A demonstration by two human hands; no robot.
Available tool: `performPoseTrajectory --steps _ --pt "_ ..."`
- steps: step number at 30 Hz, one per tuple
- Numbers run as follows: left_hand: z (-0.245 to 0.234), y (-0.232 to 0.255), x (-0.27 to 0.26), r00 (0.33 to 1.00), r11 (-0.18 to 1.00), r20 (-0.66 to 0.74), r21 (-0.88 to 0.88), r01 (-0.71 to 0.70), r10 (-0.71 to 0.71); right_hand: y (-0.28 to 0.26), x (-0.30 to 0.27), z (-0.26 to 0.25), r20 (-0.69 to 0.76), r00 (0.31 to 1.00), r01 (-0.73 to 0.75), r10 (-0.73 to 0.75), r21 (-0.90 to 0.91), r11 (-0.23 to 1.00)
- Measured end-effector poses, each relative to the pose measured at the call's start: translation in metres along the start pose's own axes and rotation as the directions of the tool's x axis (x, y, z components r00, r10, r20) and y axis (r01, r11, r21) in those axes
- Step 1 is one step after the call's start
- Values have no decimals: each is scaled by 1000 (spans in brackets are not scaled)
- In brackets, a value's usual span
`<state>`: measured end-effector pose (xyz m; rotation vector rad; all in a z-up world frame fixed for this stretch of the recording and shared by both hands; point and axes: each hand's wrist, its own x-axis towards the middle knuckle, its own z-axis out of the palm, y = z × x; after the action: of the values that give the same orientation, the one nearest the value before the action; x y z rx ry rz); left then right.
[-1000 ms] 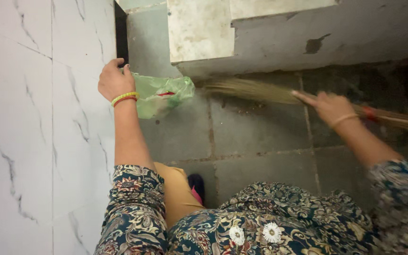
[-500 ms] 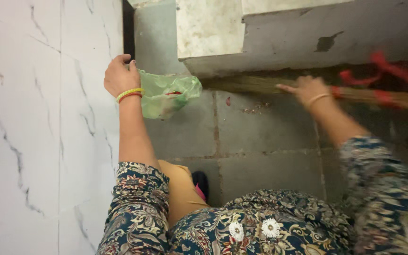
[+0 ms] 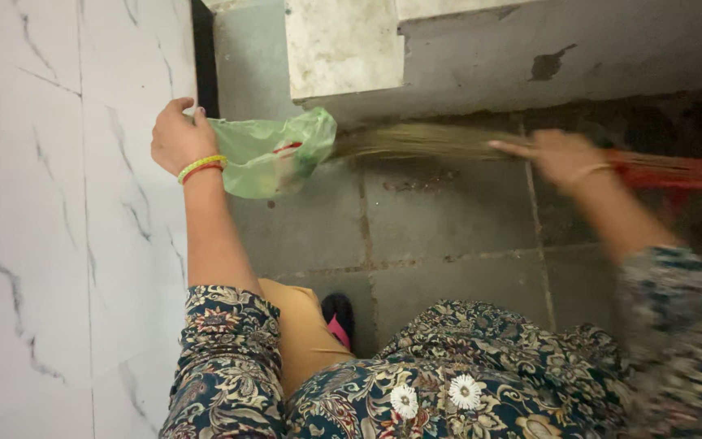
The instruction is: The person sweeps debris from a tiled floor using a long-handled broom, gathers the waste into a pile, and then picks up the debris by hand, placing it into a green plastic bag. Finally, the person walks to a bathroom and washes their hands in a small sink.
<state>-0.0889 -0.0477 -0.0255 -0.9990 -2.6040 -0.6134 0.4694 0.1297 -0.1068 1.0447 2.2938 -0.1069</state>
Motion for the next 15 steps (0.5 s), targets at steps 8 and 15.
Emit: performPoseTrajectory --steps 8,15 --pt "-13 3 -5 999 999 -25 -10 37 -37 -118 88 18 -88 984 141 -156 -160 977" --pt "18 20 -14 977 984 146 -110 -139 154 31 9 29 87 996 52 -26 -308 950"
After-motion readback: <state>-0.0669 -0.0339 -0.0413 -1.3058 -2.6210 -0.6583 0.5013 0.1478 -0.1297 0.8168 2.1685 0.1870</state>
